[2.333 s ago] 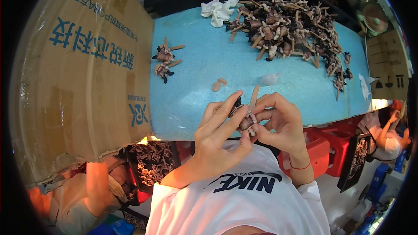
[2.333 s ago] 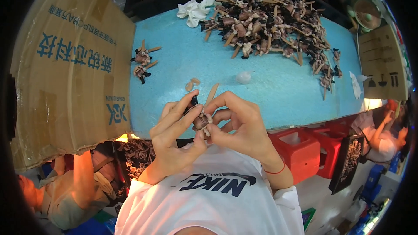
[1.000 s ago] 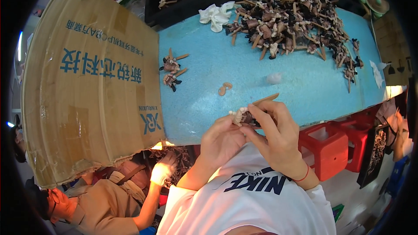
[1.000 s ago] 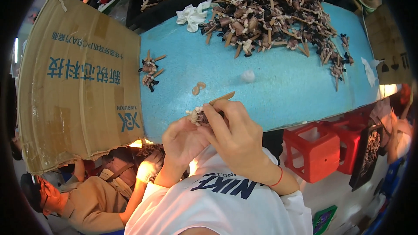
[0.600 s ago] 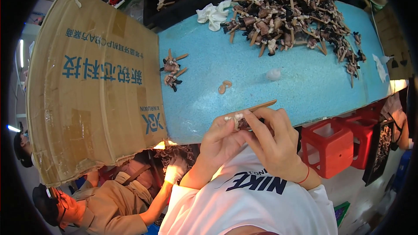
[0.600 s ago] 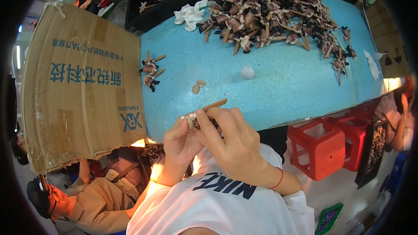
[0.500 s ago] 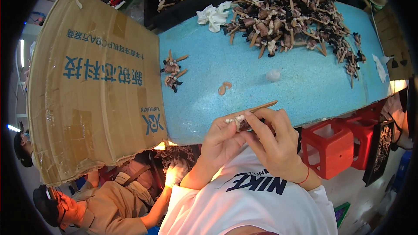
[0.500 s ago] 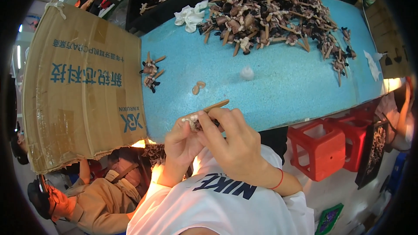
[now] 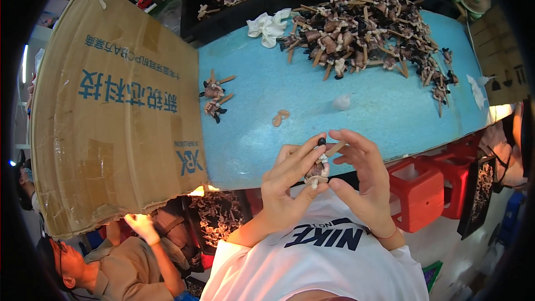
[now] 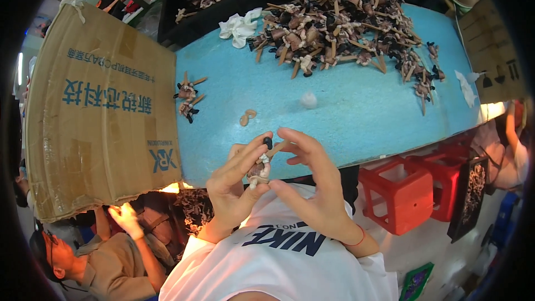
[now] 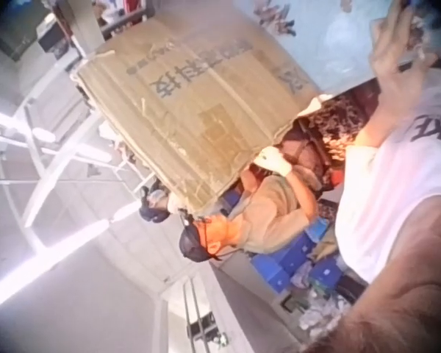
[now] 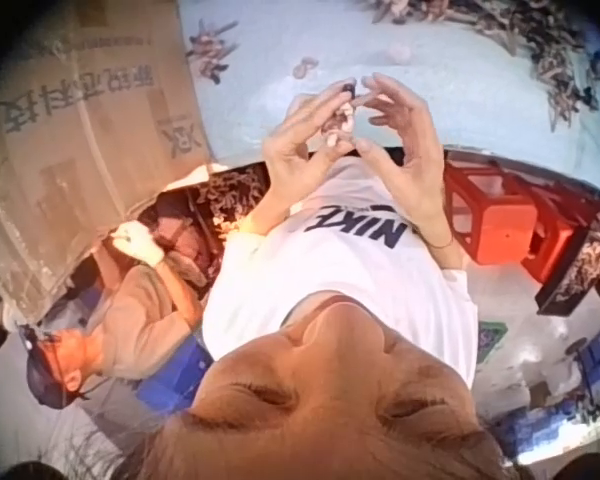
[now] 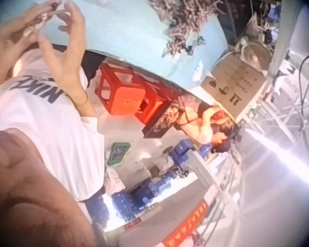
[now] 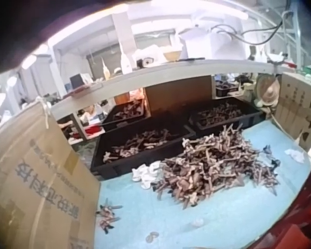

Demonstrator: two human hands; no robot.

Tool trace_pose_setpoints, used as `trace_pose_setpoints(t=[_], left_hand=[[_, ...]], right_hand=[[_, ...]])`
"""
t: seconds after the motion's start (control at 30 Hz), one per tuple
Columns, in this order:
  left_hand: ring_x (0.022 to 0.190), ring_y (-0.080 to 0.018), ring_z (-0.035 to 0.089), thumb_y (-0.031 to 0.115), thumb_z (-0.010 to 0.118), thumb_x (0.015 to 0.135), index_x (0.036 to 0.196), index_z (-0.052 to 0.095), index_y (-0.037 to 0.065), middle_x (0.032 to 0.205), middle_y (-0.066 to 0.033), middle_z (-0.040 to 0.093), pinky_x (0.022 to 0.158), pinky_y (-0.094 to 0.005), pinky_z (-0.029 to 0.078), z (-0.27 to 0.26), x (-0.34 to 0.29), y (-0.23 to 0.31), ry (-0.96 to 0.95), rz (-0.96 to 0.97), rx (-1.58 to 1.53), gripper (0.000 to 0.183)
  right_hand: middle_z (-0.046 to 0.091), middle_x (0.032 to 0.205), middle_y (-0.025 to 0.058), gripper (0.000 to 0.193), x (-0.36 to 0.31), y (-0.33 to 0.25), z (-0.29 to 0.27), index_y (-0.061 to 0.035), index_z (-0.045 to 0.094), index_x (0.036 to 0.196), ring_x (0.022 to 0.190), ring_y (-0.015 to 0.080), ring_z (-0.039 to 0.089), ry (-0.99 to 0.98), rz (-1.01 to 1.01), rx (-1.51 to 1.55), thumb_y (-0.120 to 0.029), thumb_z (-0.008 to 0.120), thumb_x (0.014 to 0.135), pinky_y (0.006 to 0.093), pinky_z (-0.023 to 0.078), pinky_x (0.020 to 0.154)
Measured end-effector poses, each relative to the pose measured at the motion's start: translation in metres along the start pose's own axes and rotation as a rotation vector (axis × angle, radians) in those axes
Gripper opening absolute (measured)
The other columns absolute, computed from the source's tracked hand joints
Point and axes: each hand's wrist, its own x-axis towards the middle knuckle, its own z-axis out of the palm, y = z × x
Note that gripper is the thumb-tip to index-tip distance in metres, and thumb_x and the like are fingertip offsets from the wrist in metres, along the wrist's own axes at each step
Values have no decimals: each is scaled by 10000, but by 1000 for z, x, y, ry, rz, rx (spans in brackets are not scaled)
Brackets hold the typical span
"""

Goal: The person assembles toy figures by applying glue with a squeeze bottle onto figure parts, attaching components by hand, and retrieving pieces from a box.

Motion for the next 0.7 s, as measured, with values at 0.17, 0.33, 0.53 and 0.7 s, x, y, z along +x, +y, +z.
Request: trace_pose_setpoints(t=[0.17, 0.33, 0.53, 0.7], left_hand=[[820, -253, 502, 108, 714, 682, 1130, 582, -33, 1223, -179, 537, 726, -311, 452, -1, 0, 7, -22, 48, 184, 488], [804, -262, 492, 47, 715, 601, 1105, 591, -37, 1223, -179, 535, 718, -319, 451, 0, 1, 11, -40, 92, 270, 526], [791, -267, 495, 70, 711, 632, 1096, 590, -47, 1200, -203, 542, 683, -317, 452, 4, -1, 16, -54, 123, 323, 493], [756, -276, 462, 21, 705, 571, 1074, 597, -51, 1188, -202, 542, 676, -329, 429, 8, -1, 19, -14, 172, 335, 520]], right_hand=[[472, 1257, 158, 547, 3, 8, -8, 12, 450, 1249, 1181, 235, 460, -193, 60, 164, 54, 621, 731, 342, 403, 959], [455, 1271, 175, 484, 3, 8, -10, 57, 463, 1214, 1231, 245, 408, -244, 93, 328, 110, 577, 746, 381, 332, 1041], [491, 1148, 142, 447, 1, 10, -9, 69, 472, 1153, 1274, 272, 358, -231, 33, 374, 157, 519, 717, 399, 334, 1040], [487, 1078, 130, 417, 1, 10, -9, 66, 468, 1120, 1290, 309, 329, -220, 47, 458, 158, 494, 714, 410, 351, 1029]])
